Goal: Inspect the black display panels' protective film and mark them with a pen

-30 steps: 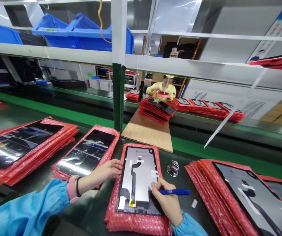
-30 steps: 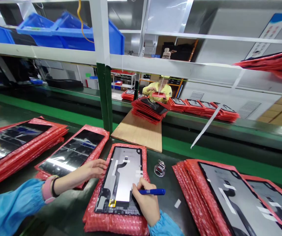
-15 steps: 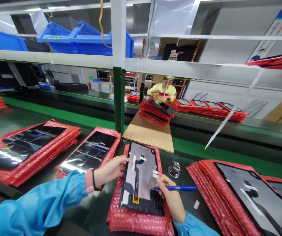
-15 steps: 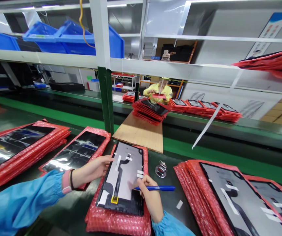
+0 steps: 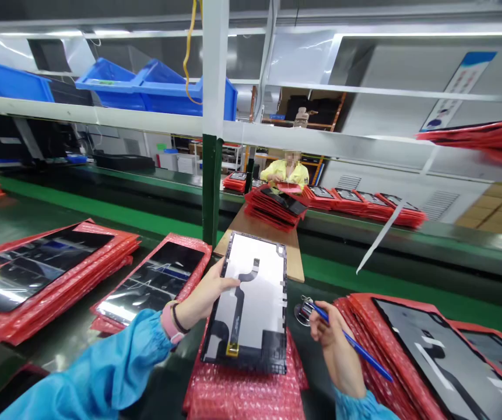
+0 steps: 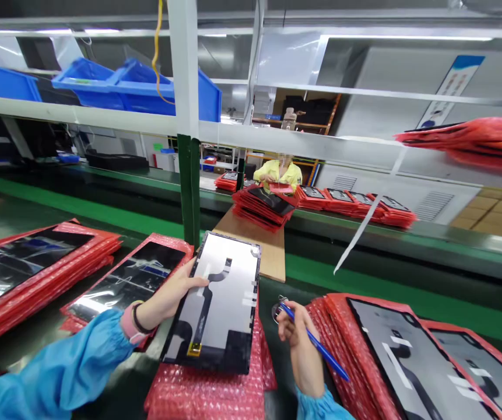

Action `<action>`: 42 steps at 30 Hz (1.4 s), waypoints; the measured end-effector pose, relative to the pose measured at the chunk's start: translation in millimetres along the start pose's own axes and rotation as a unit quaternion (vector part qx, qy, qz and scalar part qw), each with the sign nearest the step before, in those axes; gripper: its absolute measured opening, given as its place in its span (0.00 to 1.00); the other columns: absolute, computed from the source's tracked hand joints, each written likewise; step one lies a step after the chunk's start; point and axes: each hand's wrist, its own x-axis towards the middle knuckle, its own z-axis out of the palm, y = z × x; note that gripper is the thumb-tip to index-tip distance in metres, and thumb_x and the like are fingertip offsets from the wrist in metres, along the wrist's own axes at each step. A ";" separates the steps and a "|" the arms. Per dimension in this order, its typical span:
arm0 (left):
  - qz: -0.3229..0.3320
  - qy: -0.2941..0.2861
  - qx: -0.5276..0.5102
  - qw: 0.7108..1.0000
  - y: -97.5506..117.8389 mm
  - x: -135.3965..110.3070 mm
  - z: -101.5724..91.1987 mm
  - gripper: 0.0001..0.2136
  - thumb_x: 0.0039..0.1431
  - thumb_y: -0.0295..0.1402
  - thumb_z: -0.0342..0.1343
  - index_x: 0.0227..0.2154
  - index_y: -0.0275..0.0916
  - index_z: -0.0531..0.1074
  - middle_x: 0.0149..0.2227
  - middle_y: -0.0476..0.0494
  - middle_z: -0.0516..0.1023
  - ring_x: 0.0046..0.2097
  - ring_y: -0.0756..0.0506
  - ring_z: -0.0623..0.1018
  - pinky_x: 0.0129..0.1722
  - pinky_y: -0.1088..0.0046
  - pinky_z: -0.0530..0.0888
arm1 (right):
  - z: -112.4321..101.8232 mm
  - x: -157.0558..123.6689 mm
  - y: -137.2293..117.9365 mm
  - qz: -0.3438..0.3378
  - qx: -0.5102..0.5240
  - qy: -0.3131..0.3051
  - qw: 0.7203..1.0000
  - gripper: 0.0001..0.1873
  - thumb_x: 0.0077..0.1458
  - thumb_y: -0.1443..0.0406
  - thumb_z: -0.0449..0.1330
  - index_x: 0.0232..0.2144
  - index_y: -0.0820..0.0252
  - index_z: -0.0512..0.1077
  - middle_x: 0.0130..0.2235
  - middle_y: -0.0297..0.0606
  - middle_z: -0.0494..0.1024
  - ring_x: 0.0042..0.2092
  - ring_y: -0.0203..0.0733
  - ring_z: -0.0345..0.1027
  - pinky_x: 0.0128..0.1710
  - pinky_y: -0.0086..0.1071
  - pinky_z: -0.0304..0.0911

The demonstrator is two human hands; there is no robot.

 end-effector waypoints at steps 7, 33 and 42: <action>0.114 -0.023 -0.015 0.993 38.8 -9.4 6.7 0.17 0.49 0.28 0.64 0.43 0.38 0.72 0.45 0.44 0.81 0.44 0.43 0.80 0.40 0.74 0.75 | 8.7 6.3 -28.1 -0.007 -0.016 -0.032 0.999 0.22 0.50 0.48 0.65 0.37 0.59 0.74 0.30 0.43 0.82 0.28 0.41 0.74 0.30 0.31 0.68; 0.195 -0.046 -0.026 0.979 60.2 -3.6 10.4 0.23 0.56 0.32 0.62 0.55 0.44 0.67 0.51 0.47 0.77 0.51 0.42 0.77 0.44 0.74 0.75 | 84.4 9.6 -77.6 -0.092 -0.148 -0.038 0.984 0.18 0.47 0.53 0.68 0.37 0.56 0.77 0.30 0.37 0.76 0.32 0.43 0.68 0.31 0.33 0.65; 0.211 -0.020 0.021 0.977 53.5 0.9 11.5 0.12 0.52 0.34 0.64 0.40 0.40 0.75 0.34 0.49 0.81 0.31 0.48 0.78 0.28 0.77 0.73 | 80.6 24.7 -75.4 -0.022 -0.045 -0.041 0.998 0.15 0.43 0.55 0.71 0.34 0.57 0.80 0.25 0.36 0.77 0.25 0.39 0.68 0.24 0.29 0.65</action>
